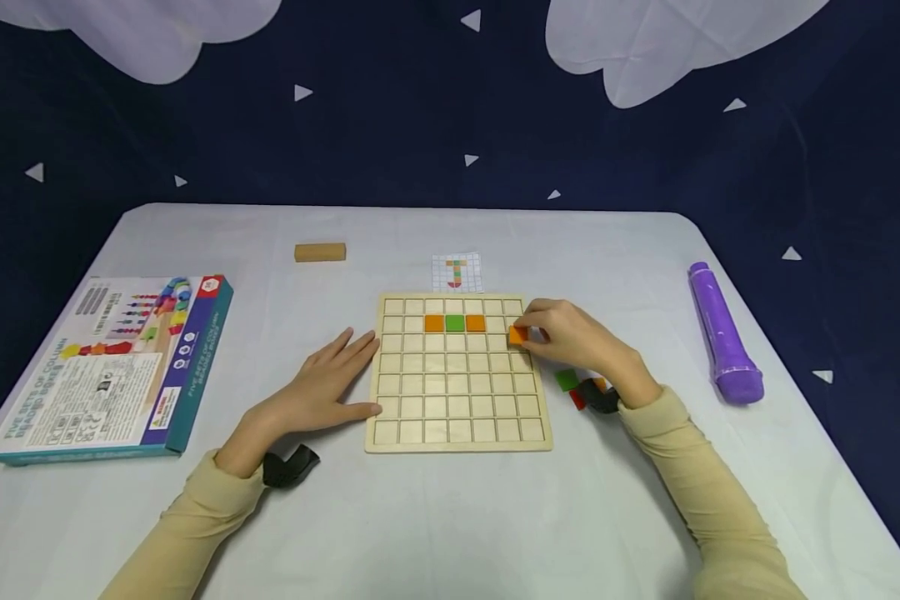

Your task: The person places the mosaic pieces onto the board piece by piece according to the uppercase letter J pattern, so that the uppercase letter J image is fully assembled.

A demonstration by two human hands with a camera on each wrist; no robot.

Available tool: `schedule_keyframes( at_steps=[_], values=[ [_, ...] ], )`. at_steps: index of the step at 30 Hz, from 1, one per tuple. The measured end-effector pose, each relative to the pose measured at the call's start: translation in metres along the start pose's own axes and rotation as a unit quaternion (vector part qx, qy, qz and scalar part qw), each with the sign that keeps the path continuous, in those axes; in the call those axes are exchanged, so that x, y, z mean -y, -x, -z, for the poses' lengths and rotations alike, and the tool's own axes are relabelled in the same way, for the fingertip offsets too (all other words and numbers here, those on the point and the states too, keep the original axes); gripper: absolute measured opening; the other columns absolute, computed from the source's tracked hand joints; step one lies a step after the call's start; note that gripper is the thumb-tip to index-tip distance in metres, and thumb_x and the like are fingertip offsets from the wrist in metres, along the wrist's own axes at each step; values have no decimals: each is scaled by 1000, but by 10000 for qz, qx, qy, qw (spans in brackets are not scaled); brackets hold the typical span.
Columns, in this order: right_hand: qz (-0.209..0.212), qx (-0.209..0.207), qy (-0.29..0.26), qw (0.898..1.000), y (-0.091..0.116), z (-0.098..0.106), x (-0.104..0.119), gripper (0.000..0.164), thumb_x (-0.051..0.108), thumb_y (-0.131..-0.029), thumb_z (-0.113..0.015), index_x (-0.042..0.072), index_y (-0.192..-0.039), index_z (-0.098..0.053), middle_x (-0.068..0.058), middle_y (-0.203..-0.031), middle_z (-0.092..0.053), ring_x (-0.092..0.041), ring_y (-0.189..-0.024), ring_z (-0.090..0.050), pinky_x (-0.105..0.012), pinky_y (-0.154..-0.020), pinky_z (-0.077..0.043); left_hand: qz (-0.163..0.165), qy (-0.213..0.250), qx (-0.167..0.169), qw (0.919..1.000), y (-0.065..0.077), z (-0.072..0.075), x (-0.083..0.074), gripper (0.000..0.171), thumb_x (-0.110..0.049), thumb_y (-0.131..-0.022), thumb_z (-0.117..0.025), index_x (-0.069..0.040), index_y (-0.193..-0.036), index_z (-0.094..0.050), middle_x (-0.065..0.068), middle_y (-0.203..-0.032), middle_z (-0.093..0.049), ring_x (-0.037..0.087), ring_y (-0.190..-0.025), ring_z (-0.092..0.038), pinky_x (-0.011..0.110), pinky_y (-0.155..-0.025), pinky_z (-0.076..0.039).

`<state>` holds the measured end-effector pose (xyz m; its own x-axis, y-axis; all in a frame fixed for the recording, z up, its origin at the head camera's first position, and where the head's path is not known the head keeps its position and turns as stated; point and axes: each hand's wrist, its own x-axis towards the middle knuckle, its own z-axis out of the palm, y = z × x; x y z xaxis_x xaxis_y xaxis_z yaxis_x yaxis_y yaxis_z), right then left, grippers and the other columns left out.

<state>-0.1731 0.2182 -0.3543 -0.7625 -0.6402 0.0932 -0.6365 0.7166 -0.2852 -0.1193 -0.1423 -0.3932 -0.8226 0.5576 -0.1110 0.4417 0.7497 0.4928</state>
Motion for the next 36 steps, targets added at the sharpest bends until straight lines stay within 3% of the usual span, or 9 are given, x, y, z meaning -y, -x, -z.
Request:
schedule_keyframes(
  at_steps=[16,36],
  values=[
    [257,151,37,9995,-15,-8,14,17,7,-81,-69,3,-98,-72,-6,-89,-66,-12,-73,-53,-24,-65,-46,18,0,25,10000,-1,-1,1,89,-47,-85,-62,-5,-150,-18,14,-158,-15,40,-146,-4,64,-110,-14],
    [662,194,169,9975,-37,-19,28,12,8,-82,-69,6,-93,-72,-4,-82,-62,-10,-69,-46,-22,-63,-41,68,2,-1,10000,-2,-1,0,89,-46,-85,-63,-5,-150,-19,14,-158,-16,40,-146,-4,65,-110,-14]
  ],
)
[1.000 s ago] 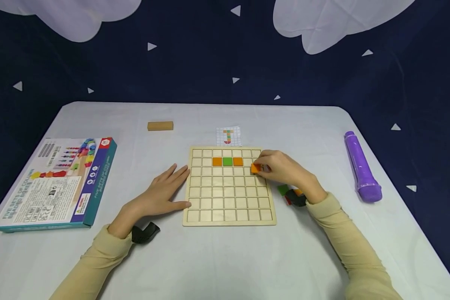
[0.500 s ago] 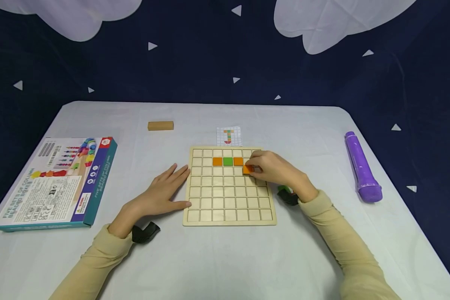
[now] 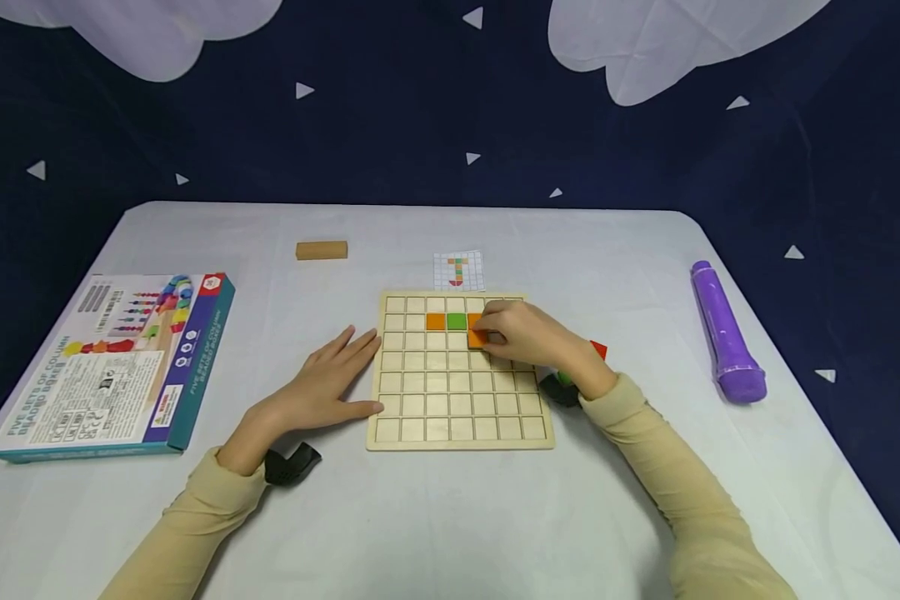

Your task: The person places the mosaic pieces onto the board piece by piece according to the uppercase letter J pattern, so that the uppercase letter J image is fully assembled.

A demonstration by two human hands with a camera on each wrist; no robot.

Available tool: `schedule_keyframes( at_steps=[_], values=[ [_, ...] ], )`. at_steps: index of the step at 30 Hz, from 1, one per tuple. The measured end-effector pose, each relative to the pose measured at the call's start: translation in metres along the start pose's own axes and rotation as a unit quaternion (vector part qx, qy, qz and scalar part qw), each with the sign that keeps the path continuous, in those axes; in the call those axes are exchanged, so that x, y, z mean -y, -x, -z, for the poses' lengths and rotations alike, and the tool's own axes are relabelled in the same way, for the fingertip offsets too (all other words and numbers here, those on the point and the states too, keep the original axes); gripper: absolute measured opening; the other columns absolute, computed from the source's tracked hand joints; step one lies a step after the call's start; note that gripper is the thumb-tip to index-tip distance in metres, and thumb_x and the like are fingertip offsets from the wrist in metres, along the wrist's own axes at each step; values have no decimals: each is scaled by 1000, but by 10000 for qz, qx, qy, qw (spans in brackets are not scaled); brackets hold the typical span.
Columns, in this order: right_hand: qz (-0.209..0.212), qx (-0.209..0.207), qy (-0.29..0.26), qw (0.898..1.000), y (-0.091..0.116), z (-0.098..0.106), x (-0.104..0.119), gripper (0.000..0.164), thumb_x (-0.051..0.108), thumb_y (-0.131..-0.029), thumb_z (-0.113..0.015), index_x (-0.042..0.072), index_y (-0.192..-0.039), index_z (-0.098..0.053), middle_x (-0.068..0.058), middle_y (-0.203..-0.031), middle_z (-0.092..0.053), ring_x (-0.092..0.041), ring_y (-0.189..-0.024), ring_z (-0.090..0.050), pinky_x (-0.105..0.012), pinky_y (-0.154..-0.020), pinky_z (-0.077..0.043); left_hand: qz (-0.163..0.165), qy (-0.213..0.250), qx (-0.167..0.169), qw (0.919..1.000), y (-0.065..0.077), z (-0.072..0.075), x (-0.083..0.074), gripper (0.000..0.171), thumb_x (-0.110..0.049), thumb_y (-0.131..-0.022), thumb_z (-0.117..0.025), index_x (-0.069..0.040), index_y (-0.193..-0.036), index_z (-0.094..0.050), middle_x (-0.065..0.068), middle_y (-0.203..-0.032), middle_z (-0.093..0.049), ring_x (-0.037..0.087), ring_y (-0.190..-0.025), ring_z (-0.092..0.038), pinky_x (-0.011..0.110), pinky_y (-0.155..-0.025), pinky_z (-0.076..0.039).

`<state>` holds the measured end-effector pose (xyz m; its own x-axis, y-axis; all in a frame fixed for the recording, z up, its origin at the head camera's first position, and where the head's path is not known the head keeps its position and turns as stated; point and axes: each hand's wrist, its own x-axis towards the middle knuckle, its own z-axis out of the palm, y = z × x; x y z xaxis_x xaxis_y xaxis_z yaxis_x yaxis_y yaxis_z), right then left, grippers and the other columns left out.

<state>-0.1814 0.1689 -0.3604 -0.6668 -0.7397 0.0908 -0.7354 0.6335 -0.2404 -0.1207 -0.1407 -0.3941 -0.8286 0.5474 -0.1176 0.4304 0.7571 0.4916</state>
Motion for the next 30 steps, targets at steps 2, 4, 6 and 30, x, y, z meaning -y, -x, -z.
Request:
schedule_keyframes(
  at_steps=[2,4,6,30],
  values=[
    [-25,64,12,10000,-3,-2,1,12,10,-82,-70,6,-92,-72,-4,-83,-62,-10,-69,-46,-22,-63,-41,9,12,20,10000,0,0,0,89,-46,-85,-63,-5,-150,-18,14,-158,-16,40,-146,-3,65,-110,-14],
    [-74,139,8,9999,-5,-3,2,11,11,-81,-70,6,-92,-72,-3,-83,-62,-10,-69,-47,-22,-63,-42,29,17,50,10000,-1,-1,1,90,-45,-84,-64,-5,-150,-18,13,-159,-15,39,-147,-2,64,-111,-13],
    [-98,188,28,9998,-7,-4,3,10,11,-81,-70,6,-90,-71,-3,-82,-62,-10,-68,-47,-22,-63,-42,34,1,72,10000,-1,-1,1,90,-46,-84,-64,-6,-150,-17,13,-159,-15,39,-147,-2,64,-111,-13],
    [-123,466,292,9984,-23,-4,14,13,17,-84,-70,8,-92,-73,-3,-84,-64,-12,-73,-54,-26,-69,-49,-10,-52,31,10000,0,0,1,88,-46,-85,-63,-5,-150,-19,13,-159,-16,39,-147,-4,64,-110,-15]
  ],
)
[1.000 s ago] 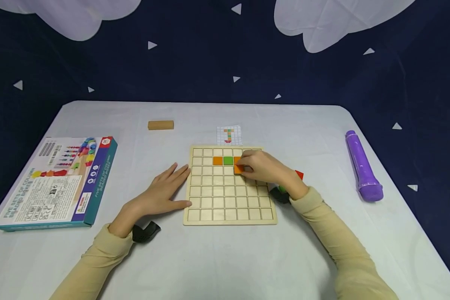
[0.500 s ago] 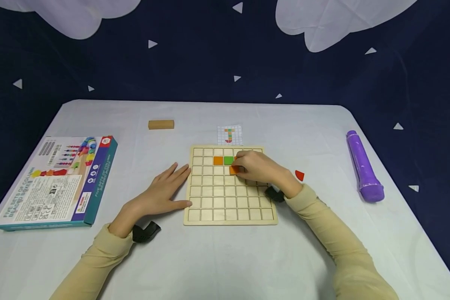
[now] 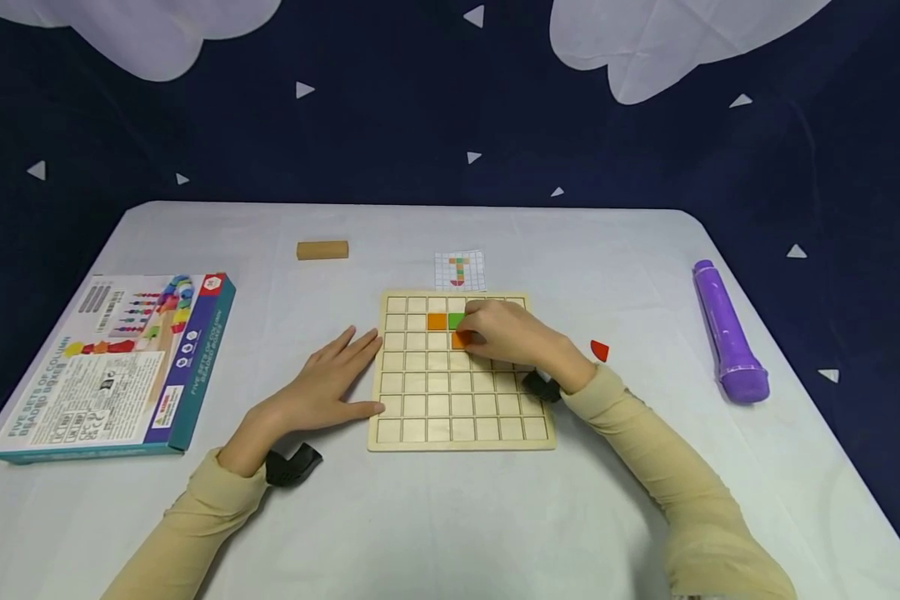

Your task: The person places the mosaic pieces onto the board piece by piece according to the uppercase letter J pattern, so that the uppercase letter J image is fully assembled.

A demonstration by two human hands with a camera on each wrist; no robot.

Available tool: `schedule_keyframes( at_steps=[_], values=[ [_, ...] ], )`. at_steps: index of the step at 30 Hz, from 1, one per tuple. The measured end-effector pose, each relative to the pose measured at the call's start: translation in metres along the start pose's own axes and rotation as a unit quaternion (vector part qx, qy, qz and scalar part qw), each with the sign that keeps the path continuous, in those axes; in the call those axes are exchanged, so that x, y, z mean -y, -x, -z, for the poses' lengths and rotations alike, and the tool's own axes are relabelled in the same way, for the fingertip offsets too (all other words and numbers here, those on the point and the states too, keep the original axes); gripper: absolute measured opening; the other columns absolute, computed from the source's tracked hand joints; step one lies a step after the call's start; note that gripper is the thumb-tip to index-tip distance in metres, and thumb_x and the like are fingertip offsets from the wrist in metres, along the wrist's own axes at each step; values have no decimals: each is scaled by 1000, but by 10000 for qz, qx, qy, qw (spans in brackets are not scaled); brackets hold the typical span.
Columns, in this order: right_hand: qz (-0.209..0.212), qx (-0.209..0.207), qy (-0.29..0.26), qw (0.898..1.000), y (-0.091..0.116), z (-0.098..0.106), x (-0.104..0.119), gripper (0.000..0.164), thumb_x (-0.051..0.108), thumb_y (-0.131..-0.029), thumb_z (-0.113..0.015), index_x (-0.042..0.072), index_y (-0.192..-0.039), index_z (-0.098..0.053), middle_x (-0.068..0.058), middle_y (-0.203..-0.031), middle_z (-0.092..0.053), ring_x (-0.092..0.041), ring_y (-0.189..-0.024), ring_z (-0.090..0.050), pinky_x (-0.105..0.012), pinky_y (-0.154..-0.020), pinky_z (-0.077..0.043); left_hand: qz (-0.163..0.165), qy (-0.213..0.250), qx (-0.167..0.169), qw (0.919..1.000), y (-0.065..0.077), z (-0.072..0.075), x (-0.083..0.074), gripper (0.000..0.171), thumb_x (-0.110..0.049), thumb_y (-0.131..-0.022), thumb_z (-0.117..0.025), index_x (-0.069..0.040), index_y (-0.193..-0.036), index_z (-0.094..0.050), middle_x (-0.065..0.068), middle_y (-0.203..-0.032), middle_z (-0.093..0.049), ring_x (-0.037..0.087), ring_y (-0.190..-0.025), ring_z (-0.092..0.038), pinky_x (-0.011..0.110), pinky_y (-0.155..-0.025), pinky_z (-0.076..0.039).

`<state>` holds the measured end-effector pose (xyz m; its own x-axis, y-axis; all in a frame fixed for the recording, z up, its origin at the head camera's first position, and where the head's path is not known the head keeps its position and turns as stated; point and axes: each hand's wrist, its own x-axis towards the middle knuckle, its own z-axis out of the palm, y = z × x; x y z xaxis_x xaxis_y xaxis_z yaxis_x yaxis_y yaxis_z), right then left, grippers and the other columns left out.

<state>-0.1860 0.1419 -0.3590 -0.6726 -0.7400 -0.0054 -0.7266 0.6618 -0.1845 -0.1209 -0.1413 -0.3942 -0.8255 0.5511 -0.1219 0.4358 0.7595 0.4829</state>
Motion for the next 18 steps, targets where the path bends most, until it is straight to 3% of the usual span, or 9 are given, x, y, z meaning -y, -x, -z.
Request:
schedule_keyframes(
  at_steps=[18],
  values=[
    [44,-62,-228,9997,3,2,0,16,18,-82,-72,9,-95,-74,-3,-87,-65,-11,-75,-55,-25,-70,-49,-20,38,-22,10000,0,-1,1,89,-46,-85,-63,-4,-150,-19,13,-158,-16,40,-147,-4,64,-110,-15]
  ],
)
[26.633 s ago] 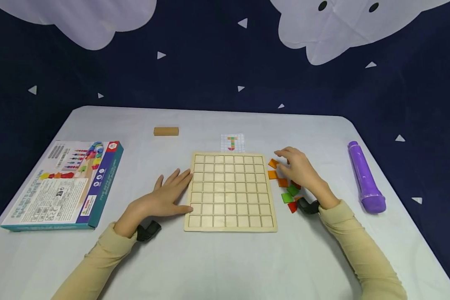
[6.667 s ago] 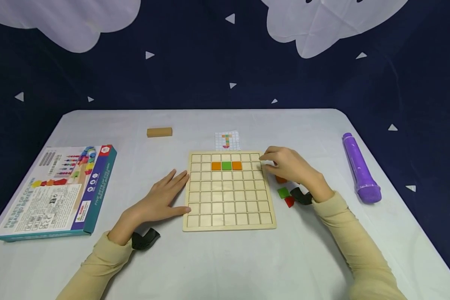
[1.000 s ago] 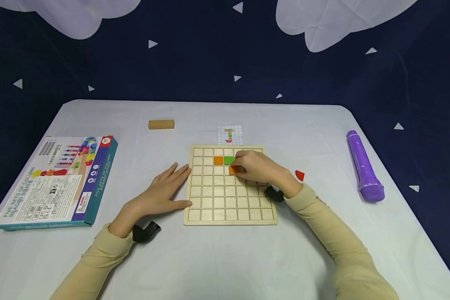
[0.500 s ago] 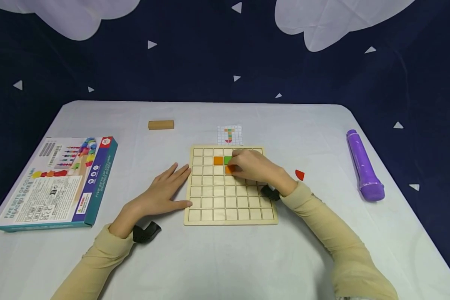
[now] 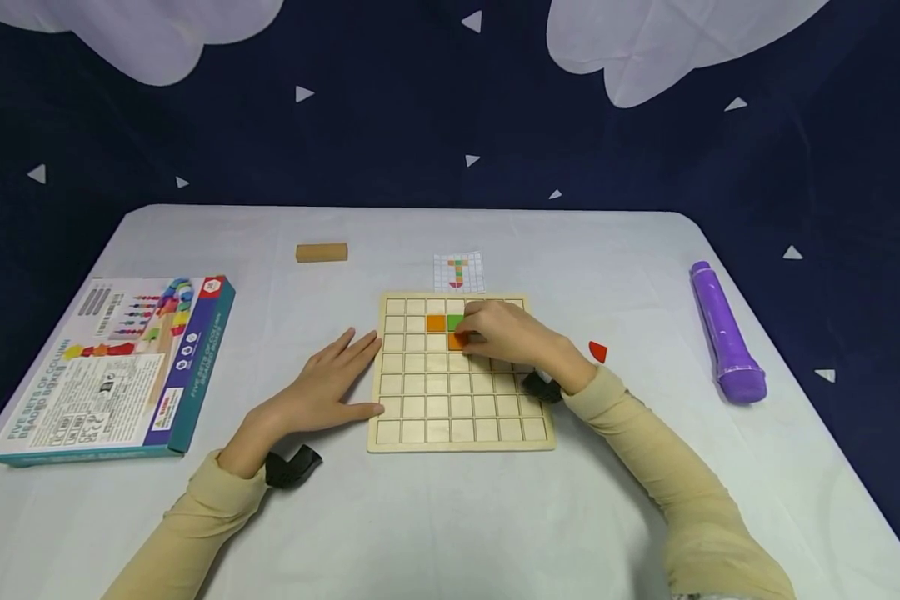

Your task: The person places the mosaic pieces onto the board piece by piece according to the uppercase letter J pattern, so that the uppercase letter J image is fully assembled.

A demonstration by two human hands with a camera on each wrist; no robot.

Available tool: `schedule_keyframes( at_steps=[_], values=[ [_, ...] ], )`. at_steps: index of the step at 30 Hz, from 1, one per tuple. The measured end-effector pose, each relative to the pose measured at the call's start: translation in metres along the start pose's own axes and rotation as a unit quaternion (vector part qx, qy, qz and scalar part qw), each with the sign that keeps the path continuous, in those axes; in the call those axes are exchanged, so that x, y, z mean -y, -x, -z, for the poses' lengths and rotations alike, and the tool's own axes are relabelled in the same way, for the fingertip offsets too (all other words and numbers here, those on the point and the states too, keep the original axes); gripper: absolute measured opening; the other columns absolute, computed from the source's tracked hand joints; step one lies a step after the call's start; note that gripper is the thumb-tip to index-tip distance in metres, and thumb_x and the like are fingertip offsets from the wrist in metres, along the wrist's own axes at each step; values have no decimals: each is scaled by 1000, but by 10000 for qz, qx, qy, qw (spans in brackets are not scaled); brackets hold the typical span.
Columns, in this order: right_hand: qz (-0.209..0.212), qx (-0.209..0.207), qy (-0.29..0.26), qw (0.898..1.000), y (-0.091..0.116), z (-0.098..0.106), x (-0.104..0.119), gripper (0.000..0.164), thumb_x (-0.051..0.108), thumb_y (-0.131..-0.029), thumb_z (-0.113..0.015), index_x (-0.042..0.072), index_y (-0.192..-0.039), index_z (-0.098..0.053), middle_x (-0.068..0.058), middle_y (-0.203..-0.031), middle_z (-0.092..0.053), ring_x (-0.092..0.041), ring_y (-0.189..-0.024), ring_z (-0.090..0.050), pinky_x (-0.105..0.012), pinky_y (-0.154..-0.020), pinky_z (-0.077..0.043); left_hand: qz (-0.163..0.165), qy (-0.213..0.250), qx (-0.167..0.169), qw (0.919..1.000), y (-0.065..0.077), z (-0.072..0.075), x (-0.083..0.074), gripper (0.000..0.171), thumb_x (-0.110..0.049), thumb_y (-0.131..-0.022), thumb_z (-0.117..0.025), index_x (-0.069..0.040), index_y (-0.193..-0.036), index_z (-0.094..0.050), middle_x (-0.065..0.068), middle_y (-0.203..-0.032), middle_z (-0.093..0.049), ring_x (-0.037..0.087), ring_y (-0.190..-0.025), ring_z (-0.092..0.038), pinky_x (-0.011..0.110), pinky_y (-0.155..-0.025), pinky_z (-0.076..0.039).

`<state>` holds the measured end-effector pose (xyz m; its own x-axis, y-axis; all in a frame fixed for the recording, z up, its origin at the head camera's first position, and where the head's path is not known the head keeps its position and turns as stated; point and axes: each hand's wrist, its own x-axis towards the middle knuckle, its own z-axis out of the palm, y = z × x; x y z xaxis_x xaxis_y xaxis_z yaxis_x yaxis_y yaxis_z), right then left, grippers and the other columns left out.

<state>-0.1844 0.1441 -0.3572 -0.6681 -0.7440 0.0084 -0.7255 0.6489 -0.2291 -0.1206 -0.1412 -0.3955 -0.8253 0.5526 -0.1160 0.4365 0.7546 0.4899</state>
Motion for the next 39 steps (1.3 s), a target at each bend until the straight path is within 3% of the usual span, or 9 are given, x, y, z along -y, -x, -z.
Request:
schedule_keyframes(
  at_steps=[10,15,24,30,39],
  values=[
    [143,-369,-86,9992,20,6,-5,9,12,-84,-69,8,-91,-73,-4,-85,-66,-11,-72,-53,-24,-66,-47,-30,-34,-26,10000,0,-1,0,89,-46,-85,-63,-4,-150,-19,14,-158,-16,40,-146,-4,64,-110,-15],
    [131,-486,-77,9987,32,9,-9,15,10,-81,-71,6,-95,-73,-6,-90,-68,-15,-79,-62,-28,-71,-52,-12,-20,-15,10000,1,-1,0,90,-46,-84,-64,-5,-150,-19,14,-158,-16,40,-146,-4,64,-110,-15],
    [-303,-619,-236,9973,54,15,-17,18,7,-81,-71,4,-99,-73,-7,-95,-69,-16,-77,-63,-27,-69,-51,18,-26,24,10000,1,0,0,89,-46,-85,-63,-5,-150,-18,13,-159,-15,40,-146,-3,64,-111,-14],
    [-379,-797,-185,9959,69,18,-21,19,8,-80,-72,4,-99,-73,-6,-95,-70,-13,-72,-60,-25,-64,-49,-5,11,-33,10000,2,0,-1,89,-46,-85,-63,-5,-150,-20,14,-158,-17,41,-146,-5,64,-110,-15],
    [-649,-794,-124,9946,95,18,-25,21,6,-79,-72,3,-100,-72,-7,-96,-70,-19,-85,-67,-31,-71,-54,5,2,-27,10000,2,0,-1,89,-46,-85,-63,-5,-150,-19,14,-158,-16,40,-146,-5,64,-110,-15]
  ],
)
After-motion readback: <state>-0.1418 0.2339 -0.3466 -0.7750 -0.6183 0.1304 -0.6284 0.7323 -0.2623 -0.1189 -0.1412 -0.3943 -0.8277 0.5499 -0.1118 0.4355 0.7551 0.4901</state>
